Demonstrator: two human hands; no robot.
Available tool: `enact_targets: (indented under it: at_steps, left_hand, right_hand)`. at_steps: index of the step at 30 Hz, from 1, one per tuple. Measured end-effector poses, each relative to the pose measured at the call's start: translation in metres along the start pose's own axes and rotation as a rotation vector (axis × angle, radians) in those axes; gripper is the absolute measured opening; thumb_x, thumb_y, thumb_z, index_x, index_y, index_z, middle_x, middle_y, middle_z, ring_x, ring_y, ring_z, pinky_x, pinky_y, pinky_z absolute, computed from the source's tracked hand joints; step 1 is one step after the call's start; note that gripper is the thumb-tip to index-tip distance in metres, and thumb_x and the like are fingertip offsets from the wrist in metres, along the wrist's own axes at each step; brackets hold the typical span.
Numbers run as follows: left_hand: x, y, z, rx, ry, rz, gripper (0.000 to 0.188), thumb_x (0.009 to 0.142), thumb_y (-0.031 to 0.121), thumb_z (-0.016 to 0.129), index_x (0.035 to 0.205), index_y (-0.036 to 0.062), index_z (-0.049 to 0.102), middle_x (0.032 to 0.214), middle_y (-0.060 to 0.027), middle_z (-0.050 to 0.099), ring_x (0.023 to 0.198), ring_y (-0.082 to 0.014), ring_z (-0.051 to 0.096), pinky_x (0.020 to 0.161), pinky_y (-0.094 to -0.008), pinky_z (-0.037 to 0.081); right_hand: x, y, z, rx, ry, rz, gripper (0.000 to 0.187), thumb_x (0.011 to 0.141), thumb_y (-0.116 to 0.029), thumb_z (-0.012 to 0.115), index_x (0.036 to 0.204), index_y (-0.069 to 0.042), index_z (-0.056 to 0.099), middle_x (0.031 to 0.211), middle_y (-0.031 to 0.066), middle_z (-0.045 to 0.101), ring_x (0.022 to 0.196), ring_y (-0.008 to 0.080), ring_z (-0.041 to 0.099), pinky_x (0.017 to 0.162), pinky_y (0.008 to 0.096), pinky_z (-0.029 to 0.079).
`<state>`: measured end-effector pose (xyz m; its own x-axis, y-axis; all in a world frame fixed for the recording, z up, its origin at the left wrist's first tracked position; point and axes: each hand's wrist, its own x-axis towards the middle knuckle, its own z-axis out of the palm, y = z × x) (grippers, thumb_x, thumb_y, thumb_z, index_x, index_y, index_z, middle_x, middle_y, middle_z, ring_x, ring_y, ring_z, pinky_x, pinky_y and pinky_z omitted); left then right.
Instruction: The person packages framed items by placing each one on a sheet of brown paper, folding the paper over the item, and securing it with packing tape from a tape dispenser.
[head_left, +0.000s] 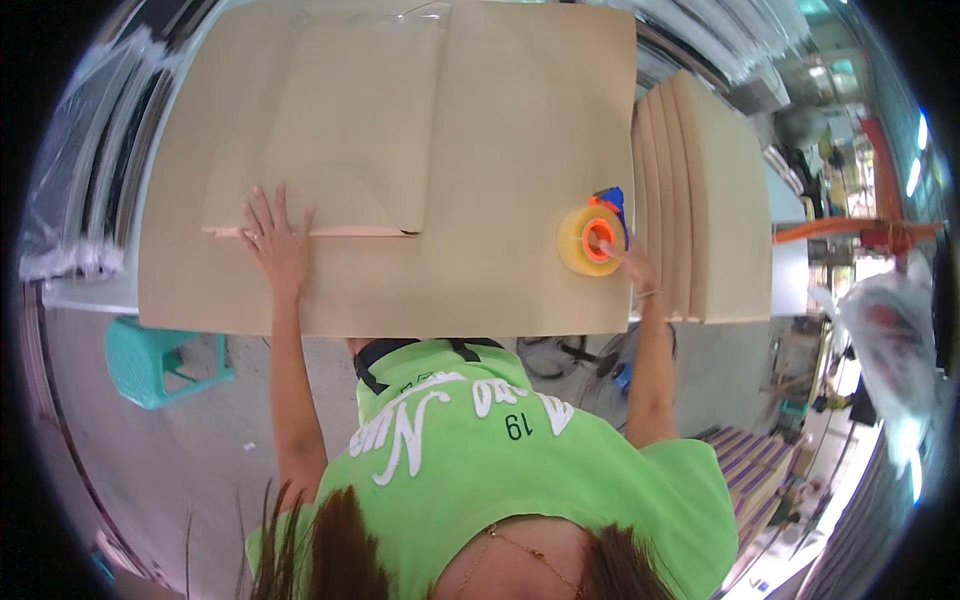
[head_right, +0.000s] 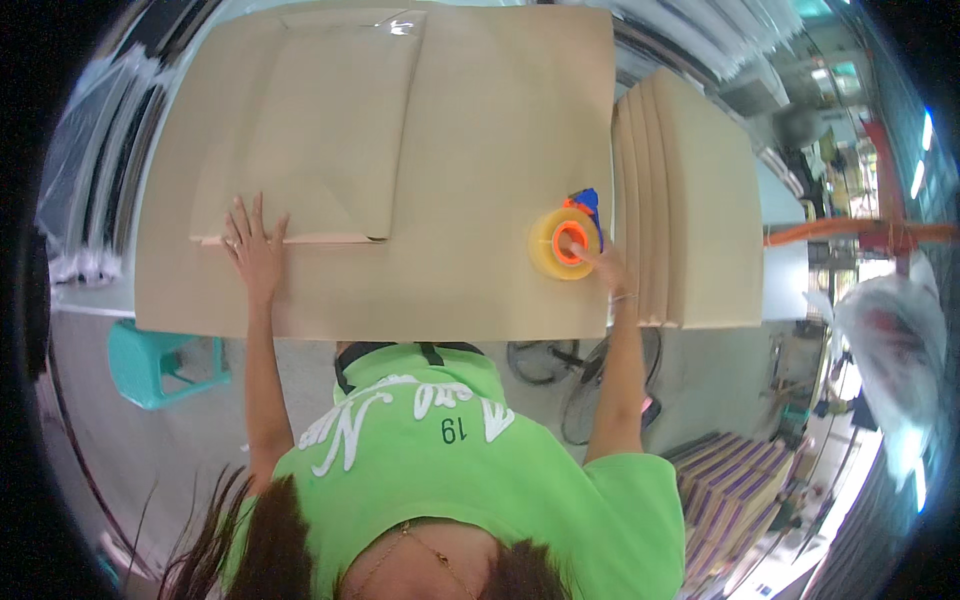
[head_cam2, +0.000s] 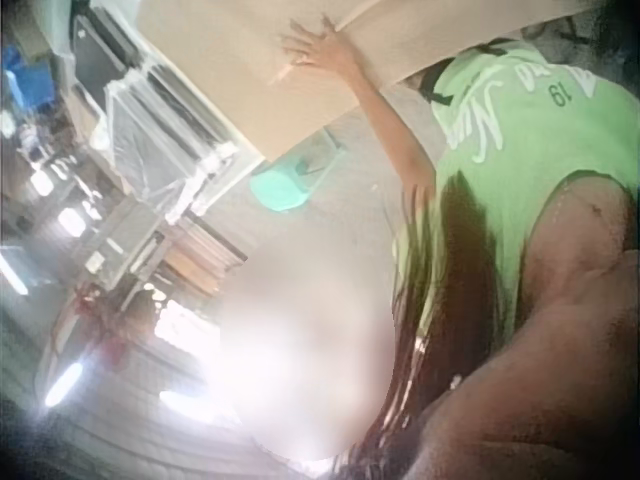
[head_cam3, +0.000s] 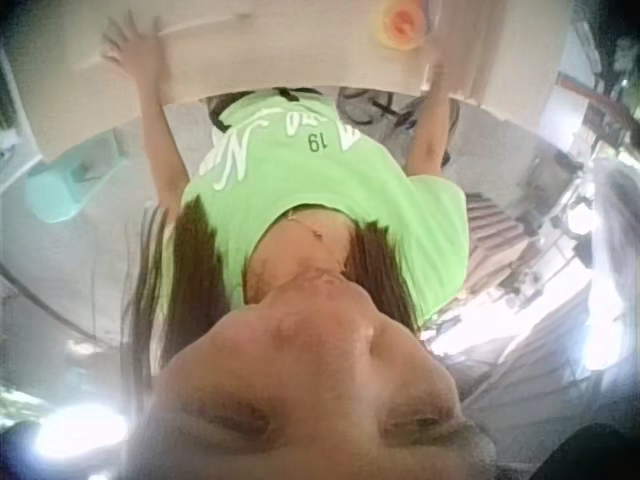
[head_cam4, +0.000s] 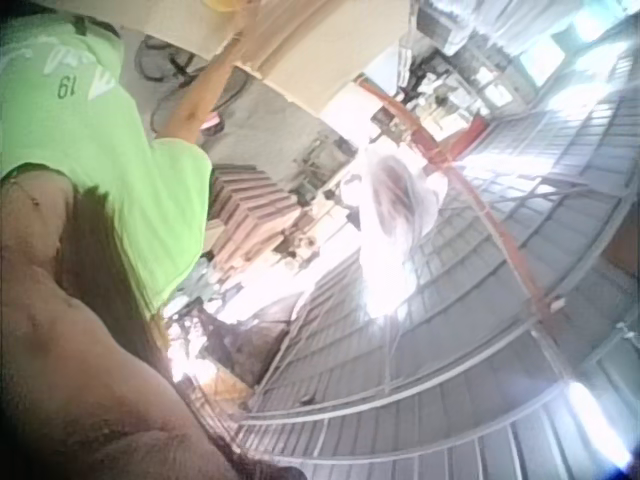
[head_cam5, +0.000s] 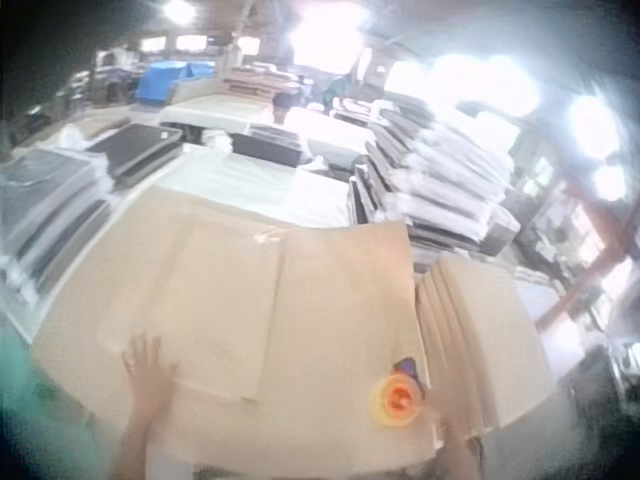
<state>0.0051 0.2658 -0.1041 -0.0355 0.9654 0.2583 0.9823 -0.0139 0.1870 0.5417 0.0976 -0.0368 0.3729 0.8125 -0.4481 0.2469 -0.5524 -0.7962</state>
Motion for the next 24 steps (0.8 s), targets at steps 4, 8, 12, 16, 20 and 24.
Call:
enact_targets:
  at_steps: [4,8,12,16,20,24]
  left_hand:
    - [-0.001,0.01,0.008,-0.046,0.111,-0.07,0.063,0.094,0.051,0.047,0.147,0.0205,0.035,0.154,-0.0078,0.026,0.143,-0.0337,0.018,0.113,-0.0564,0.017]
    - [0.008,0.038,0.014,-0.016,0.08,-0.318,0.061,0.095,0.05,0.042,0.147,0.0198,0.033,0.154,-0.0054,0.025,0.143,-0.0342,0.017,0.112,-0.0584,0.019]
    - [0.013,0.054,0.01,0.015,0.111,-0.486,0.056,0.096,0.044,0.041,0.146,0.0202,0.035,0.154,-0.0028,0.026,0.143,-0.0328,0.017,0.11,-0.0613,0.021]
    - [0.024,0.072,0.003,-0.113,0.126,-0.608,0.051,0.098,0.035,0.043,0.146,0.0201,0.036,0.153,-0.001,0.028,0.144,-0.0313,0.017,0.109,-0.0635,0.021]
    - [0.03,0.077,0.014,-0.151,0.224,-0.656,0.054,0.099,0.027,0.04,0.149,0.0125,0.026,0.156,-0.004,0.02,0.145,-0.0299,0.014,0.11,-0.0618,0.022]
    - [0.035,0.081,0.015,-0.252,0.297,-0.756,0.058,0.1,0.022,0.038,0.149,0.0022,0.016,0.157,-0.0103,0.015,0.145,-0.0291,0.012,0.113,-0.0569,0.021]
  right_hand:
    - [0.023,0.048,0.026,0.445,0.328,-0.122,0.065,0.072,0.002,0.062,0.133,0.0,0.041,0.12,0.0101,0.058,0.11,0.0217,0.058,0.091,0.0353,0.051]
    - [0.037,-0.056,0.065,0.525,0.077,-0.257,0.072,0.071,0.002,0.065,0.136,-0.003,0.034,0.122,0.0127,0.055,0.108,0.0247,0.058,0.087,0.0347,0.052]
    - [0.039,-0.214,0.145,0.285,-0.392,-0.373,0.077,0.074,-0.006,0.074,0.138,-0.01,0.032,0.125,0.0125,0.05,0.108,0.0225,0.056,0.087,0.0347,0.051]
    - [0.044,-0.343,0.272,-0.249,-0.629,-0.934,0.058,0.074,-0.021,0.077,0.126,-0.011,0.055,0.112,0.0061,0.06,0.098,0.0162,0.059,0.081,0.0305,0.047]
    - [0.059,-0.412,0.412,-0.718,-0.794,-1.46,0.046,0.073,-0.04,0.073,0.108,-0.011,0.071,0.089,0.0096,0.07,0.084,0.0181,0.064,0.073,0.0301,0.049]
    - [0.05,-0.432,0.508,-1.176,-0.931,-1.259,0.054,0.072,-0.05,0.07,0.108,-0.01,0.072,0.097,0.0077,0.069,0.091,0.0219,0.061,0.082,0.0321,0.046]
